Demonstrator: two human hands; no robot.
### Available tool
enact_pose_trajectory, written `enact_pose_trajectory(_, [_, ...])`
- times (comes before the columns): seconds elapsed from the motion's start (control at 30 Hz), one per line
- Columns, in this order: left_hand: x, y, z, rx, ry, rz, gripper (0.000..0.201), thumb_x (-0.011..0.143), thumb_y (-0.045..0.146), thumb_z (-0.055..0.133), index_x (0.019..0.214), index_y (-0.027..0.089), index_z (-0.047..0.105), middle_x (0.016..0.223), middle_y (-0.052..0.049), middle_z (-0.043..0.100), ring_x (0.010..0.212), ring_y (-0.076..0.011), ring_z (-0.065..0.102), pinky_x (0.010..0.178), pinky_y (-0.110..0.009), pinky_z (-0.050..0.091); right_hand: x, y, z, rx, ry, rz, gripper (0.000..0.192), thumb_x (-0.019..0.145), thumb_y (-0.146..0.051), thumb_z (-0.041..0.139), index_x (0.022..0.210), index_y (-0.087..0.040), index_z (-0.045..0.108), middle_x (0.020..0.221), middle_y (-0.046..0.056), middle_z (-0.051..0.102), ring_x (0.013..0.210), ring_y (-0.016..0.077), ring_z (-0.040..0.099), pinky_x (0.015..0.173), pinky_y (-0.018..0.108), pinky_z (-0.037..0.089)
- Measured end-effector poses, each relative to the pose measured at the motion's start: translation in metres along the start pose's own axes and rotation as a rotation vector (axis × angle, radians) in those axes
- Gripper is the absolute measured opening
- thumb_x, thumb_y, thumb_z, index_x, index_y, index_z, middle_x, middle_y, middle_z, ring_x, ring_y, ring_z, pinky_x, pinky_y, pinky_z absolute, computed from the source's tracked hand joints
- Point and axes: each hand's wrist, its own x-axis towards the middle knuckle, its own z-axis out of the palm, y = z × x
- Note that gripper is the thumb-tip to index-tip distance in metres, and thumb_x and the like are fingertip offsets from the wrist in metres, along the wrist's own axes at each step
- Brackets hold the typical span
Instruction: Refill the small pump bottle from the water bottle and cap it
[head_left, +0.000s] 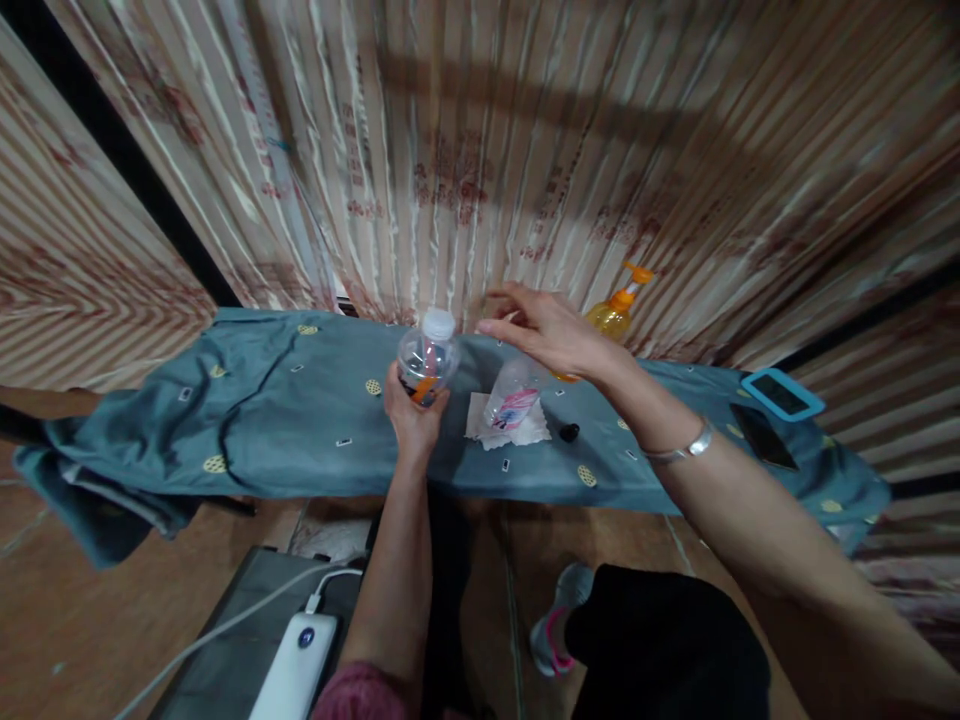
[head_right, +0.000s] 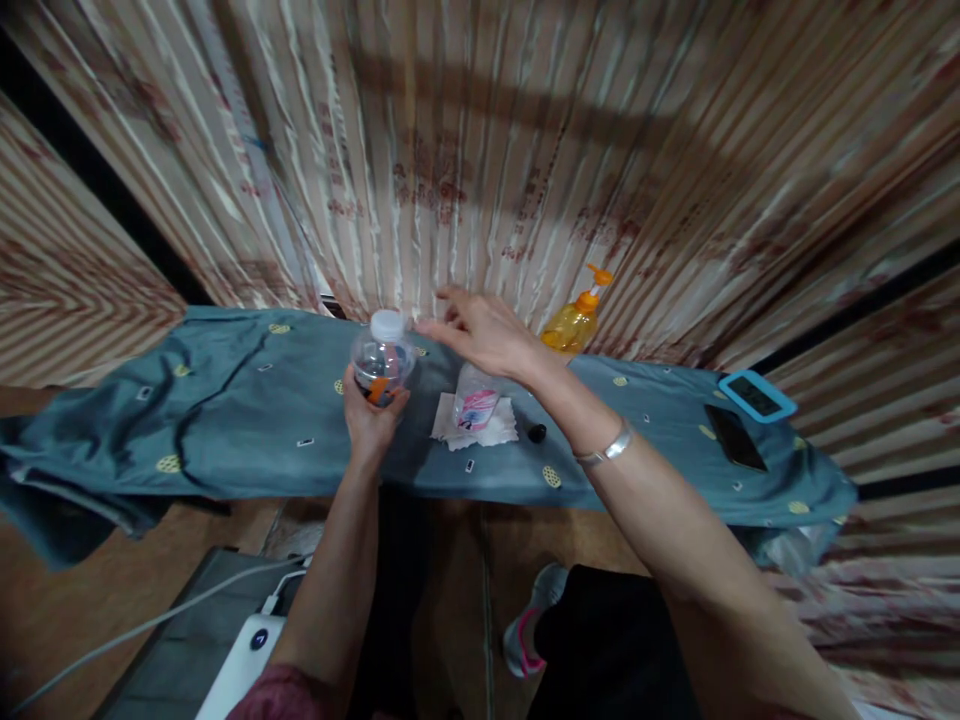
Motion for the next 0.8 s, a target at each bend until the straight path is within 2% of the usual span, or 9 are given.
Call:
enact_pose_trajectory(0.1, [0.005,-0.007,-0.007,-0.018,0.002,-0.115,0.093,0.061,0.030,0.084,0.142,0.017,0.039,0.137,-0.016,0.060,0.128,-0.0291,0.058,0.109,-0.042,0.046,-0.033,0.048,0.007,0.168,0.194,0.094,0.060,0.095,-0.052,0.059,0.139,-0.012,0.053,0.117,0.014,0.068,0.095,0.0196,0.068,0.085,0.032,0.052])
enact_pose_trajectory(0.17, [0.006,-0.008,-0.010,-0.018,0.002,-0.145,0.093,0.060,0.030,0.084,0.142,0.017,0.041,0.137,-0.016,0.059,0.129,-0.0293,0.057,0.110,-0.042,0.045,-0.059,0.081,0.022,0.216,0.271,0.205,0.056,0.094,-0.049,0.059,0.137,-0.012,0.055,0.116,0.014,0.069,0.098,0.0209,0.069,0.087,0.034,0.053])
enact_pose_trajectory(0.3, [0.002,-0.003,-0.009,-0.042,-0.022,-0.130,0.096,0.060,0.026,0.084,0.144,0.013,0.039,0.141,-0.019,0.055,0.134,-0.0305,0.054,0.114,-0.043,0.041,-0.107,0.128,0.065,0.149,0.218,0.505,0.049,0.094,-0.037,0.059,0.137,-0.012,0.055,0.118,0.015,0.070,0.098,0.0227,0.071,0.090,0.036,0.054])
enact_pose_trajectory(0.37, [0.001,0.000,-0.007,-0.061,-0.008,-0.122,0.102,0.059,0.025,0.084,0.148,0.012,0.034,0.147,-0.021,0.050,0.139,-0.0310,0.050,0.117,-0.042,0.038,-0.124,0.140,0.085,0.068,0.144,0.632,0.055,0.094,-0.037,0.060,0.142,-0.012,0.052,0.120,0.016,0.069,0.099,0.0249,0.071,0.091,0.037,0.054])
enact_pose_trajectory(0.47, [-0.001,0.002,-0.010,-0.050,0.032,-0.121,0.117,0.058,0.026,0.085,0.154,0.008,0.021,0.158,-0.027,0.035,0.149,-0.0335,0.036,0.123,-0.043,0.028,-0.139,0.148,0.108,-0.047,0.065,0.668,0.063,0.093,-0.042,0.063,0.146,-0.011,0.048,0.126,0.019,0.067,0.109,0.0283,0.070,0.095,0.038,0.053])
enact_pose_trajectory(0.6, [-0.008,0.015,-0.027,0.044,0.109,-0.076,0.122,0.063,0.037,0.085,0.156,0.006,0.012,0.164,-0.031,0.017,0.157,-0.0367,0.015,0.127,-0.050,0.016,-0.146,0.156,0.127,-0.114,0.049,0.626,0.044,0.094,-0.030,0.061,0.135,-0.013,0.060,0.131,0.017,0.065,0.119,0.0283,0.066,0.102,0.038,0.050])
enact_pose_trajectory(0.7, [-0.022,0.041,-0.038,0.157,0.149,0.138,0.112,0.074,0.048,0.079,0.158,0.013,0.014,0.166,-0.026,0.016,0.158,-0.0358,0.012,0.127,-0.054,0.012,-0.147,0.163,0.131,-0.037,0.084,0.660,0.029,0.094,-0.028,0.058,0.118,-0.015,0.068,0.124,0.015,0.068,0.116,0.0290,0.067,0.101,0.041,0.050])
enact_pose_trajectory(0.73, [-0.029,0.050,-0.038,0.164,0.136,0.225,0.104,0.078,0.047,0.077,0.158,0.016,0.018,0.167,-0.024,0.017,0.158,-0.0344,0.013,0.128,-0.054,0.012,-0.148,0.165,0.130,0.024,0.110,0.675,0.027,0.093,-0.030,0.059,0.113,-0.015,0.069,0.120,0.015,0.070,0.112,0.0291,0.068,0.099,0.041,0.051])
enact_pose_trajectory(0.8, [-0.043,0.065,-0.028,0.119,0.049,0.348,0.093,0.080,0.042,0.076,0.156,0.021,0.027,0.162,-0.020,0.030,0.155,-0.0334,0.023,0.127,-0.053,0.018,-0.146,0.167,0.126,0.214,0.183,0.701,0.028,0.091,-0.039,0.061,0.104,-0.015,0.069,0.103,0.013,0.074,0.097,0.0276,0.071,0.090,0.039,0.055])
